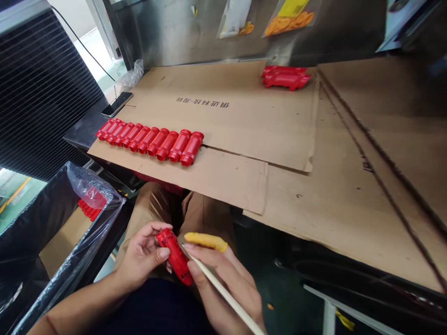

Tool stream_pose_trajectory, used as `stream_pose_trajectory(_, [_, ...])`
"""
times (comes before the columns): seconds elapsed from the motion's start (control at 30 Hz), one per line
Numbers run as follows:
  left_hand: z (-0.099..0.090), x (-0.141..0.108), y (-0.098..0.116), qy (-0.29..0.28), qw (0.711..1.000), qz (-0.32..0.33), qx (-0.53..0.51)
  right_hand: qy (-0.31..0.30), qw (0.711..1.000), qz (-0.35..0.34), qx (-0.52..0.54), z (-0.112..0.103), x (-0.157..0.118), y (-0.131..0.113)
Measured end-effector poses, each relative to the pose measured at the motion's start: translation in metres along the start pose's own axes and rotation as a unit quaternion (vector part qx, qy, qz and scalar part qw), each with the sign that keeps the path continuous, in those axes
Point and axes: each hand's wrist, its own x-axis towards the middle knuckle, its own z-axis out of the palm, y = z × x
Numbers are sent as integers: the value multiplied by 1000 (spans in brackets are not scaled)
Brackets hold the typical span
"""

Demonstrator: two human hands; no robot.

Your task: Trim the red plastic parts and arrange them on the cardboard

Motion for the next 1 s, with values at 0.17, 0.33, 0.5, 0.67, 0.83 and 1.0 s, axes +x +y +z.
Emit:
stream_pose_trajectory(0.17, [4,-3,-2,-14,1000,16,-8,25,999,-22,-6,14,-1,-5])
stream_pose_trajectory(0.33, [5,-3,-4,-15,999,19,-22,12,999,-36,-17,13,-1,-4])
stream_pose_trajectory(0.5, [5,-4,-4,-8,1000,15,-5,10,998,-42,-35,12,-1,-8])
stream_pose_trajectory(0.67, [7,-5,-4,3,1000,5,12,9,998,-47,-33,14,-1,-8])
stream_pose_trajectory(0.83, [8,-5,-6,17,1000,2,25,10,998,-51,-21,12,-3,-5])
stream_pose_trajectory(1.0, [6,-5,-8,28,999,6,16,-13,998,-51,-24,6,-4,-6])
